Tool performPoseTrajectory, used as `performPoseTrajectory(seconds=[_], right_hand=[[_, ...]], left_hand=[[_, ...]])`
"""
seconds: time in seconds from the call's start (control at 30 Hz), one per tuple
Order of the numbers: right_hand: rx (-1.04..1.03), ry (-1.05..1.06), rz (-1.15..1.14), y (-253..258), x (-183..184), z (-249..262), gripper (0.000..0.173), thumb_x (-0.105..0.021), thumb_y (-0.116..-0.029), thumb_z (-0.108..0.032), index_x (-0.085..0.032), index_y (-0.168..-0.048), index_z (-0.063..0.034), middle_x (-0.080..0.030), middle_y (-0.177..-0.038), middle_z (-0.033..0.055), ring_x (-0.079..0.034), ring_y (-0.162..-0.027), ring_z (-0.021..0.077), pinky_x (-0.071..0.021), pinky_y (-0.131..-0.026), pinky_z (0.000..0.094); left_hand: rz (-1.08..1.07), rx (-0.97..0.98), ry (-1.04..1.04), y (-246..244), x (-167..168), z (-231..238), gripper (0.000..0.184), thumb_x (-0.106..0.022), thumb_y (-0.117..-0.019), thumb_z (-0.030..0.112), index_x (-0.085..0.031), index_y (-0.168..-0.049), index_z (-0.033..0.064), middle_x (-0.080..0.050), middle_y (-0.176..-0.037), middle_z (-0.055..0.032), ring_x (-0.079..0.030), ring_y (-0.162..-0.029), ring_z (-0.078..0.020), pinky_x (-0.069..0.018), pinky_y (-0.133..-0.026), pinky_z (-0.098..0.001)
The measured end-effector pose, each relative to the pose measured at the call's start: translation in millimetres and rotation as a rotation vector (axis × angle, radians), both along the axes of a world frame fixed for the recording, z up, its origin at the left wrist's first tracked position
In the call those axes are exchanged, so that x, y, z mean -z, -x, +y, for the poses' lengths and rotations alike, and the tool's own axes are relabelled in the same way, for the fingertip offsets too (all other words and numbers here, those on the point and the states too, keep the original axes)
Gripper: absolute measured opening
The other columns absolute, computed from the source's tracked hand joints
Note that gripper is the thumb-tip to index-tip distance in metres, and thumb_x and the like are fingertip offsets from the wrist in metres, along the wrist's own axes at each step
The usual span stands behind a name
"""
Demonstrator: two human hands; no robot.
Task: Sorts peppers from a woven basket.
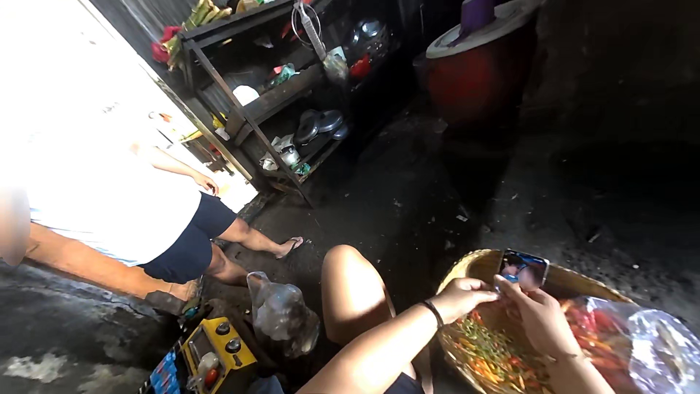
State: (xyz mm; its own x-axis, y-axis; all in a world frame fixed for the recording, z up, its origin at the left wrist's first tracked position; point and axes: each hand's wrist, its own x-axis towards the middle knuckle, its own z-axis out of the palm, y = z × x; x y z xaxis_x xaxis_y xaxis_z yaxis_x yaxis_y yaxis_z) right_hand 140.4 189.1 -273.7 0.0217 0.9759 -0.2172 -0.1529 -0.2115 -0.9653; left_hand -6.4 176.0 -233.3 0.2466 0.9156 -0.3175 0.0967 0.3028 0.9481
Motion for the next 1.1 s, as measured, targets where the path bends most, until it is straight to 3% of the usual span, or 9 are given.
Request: performPoseTrajectory(seconds=[0.1,0.17,0.23,0.5,0.57,0.63,0.77,0.97,1.1], right_hand=[[-0.021,-0.147,-0.387,-7,-6,2,0.037,-0.071,-0.0979,-0.028,-0.064,-0.092,0.0072,-0.06,-0.078,0.0177,-0.056,-0.07,0.0264,-0.0482,-0.07,0.0527],[-0.03,-0.195,-0.535,-9,-15,-1,0.038,-0.071,-0.0981,-0.027,-0.064,-0.091,0.0097,-0.06,-0.08,0.0252,-0.058,-0.076,0.0377,-0.0446,-0.074,0.0628],[-0.021,-0.211,-0.589,-10,-25,-4,0.037,-0.071,-0.0985,-0.025,-0.065,-0.091,0.0101,-0.061,-0.082,0.0274,-0.059,-0.079,0.0414,-0.0436,-0.076,0.0652],[-0.036,-0.271,-0.285,-11,-22,-3,0.033,-0.07,-0.0969,-0.031,-0.063,-0.097,0.0011,-0.058,-0.079,0.0074,-0.053,-0.066,0.0143,-0.0477,-0.064,0.039],[-0.027,-0.232,-0.088,-10,-25,-4,0.022,-0.068,-0.0975,-0.028,-0.063,-0.093,-0.007,-0.06,-0.074,-0.0012,-0.053,-0.059,0.0047,-0.047,-0.055,0.0238],[-0.057,-0.154,0.251,-8,-31,-5,0.017,-0.062,-0.1,-0.019,-0.058,-0.083,-0.0157,-0.054,-0.063,-0.0074,-0.044,-0.047,-0.0007,-0.0381,-0.045,0.0146],[-0.167,-0.136,0.533,-14,-32,-7,0.025,-0.044,-0.1054,-0.017,-0.06,-0.087,-0.0204,-0.052,-0.059,-0.0106,-0.04,-0.043,-0.0045,-0.0374,-0.043,0.0105],[-0.23,-0.342,0.613,-15,-32,-6,0.016,-0.062,-0.099,-0.024,-0.062,-0.083,-0.0277,-0.053,-0.06,-0.0134,-0.042,-0.044,-0.0054,-0.0395,-0.044,0.0103],[-0.213,-0.359,0.449,-20,-39,-5,0.011,-0.061,-0.0997,-0.022,-0.066,-0.09,-0.0227,-0.061,-0.068,-0.0099,-0.047,-0.048,-0.0029,-0.0423,-0.046,0.0119]], left_hand=[[0.279,0.071,-0.143,-1,-10,-1,0.033,-0.058,-0.1037,0.008,-0.06,-0.13,-0.013,-0.063,-0.129,-0.0296,-0.061,-0.122,-0.0333,-0.0468,-0.108,-0.0462],[0.384,0.088,-0.207,-5,-13,-4,0.035,-0.059,-0.1024,0.007,-0.061,-0.131,-0.0122,-0.063,-0.131,-0.0303,-0.061,-0.126,-0.0357,-0.0455,-0.111,-0.0474],[0.426,0.101,-0.24,-9,-17,-3,0.033,-0.058,-0.1024,0.006,-0.062,-0.131,-0.0111,-0.064,-0.13,-0.0288,-0.062,-0.125,-0.0344,-0.0458,-0.11,-0.0463],[0.37,0.089,-0.355,-3,-22,-2,0.024,-0.052,-0.1033,0.003,-0.066,-0.113,-0.0134,-0.069,-0.11,-0.0267,-0.067,-0.106,-0.0295,-0.0513,-0.097,-0.0436],[0.317,0.095,-0.412,-3,-24,-2,0.024,-0.053,-0.1036,0.003,-0.067,-0.114,-0.0133,-0.07,-0.11,-0.0257,-0.067,-0.105,-0.0275,-0.0519,-0.098,-0.0418],[0.244,0.111,-0.463,-3,-28,-2,0.024,-0.055,-0.1043,0.006,-0.067,-0.112,-0.0131,-0.07,-0.106,-0.0222,-0.067,-0.099,-0.0213,-0.0531,-0.095,-0.0363],[-0.01,0.112,-0.392,-7,-38,-7,0.021,-0.054,-0.1041,0.002,-0.065,-0.112,-0.0142,-0.069,-0.097,-0.0127,-0.063,-0.084,-0.0077,-0.0545,-0.083,-0.0252],[-0.39,0.091,-0.049,-8,-48,-10,0.019,-0.044,-0.1061,0.0,-0.062,-0.11,0.0011,-0.066,-0.093,0.0008,-0.061,-0.078,-0.0048,-0.0547,-0.078,-0.0229],[-0.284,0.069,-0.096,-9,-53,-10,0.018,-0.045,-0.1065,0.002,-0.062,-0.111,-0.003,-0.064,-0.091,-0.0004,-0.059,-0.075,-0.0043,-0.0538,-0.074,-0.0225]])
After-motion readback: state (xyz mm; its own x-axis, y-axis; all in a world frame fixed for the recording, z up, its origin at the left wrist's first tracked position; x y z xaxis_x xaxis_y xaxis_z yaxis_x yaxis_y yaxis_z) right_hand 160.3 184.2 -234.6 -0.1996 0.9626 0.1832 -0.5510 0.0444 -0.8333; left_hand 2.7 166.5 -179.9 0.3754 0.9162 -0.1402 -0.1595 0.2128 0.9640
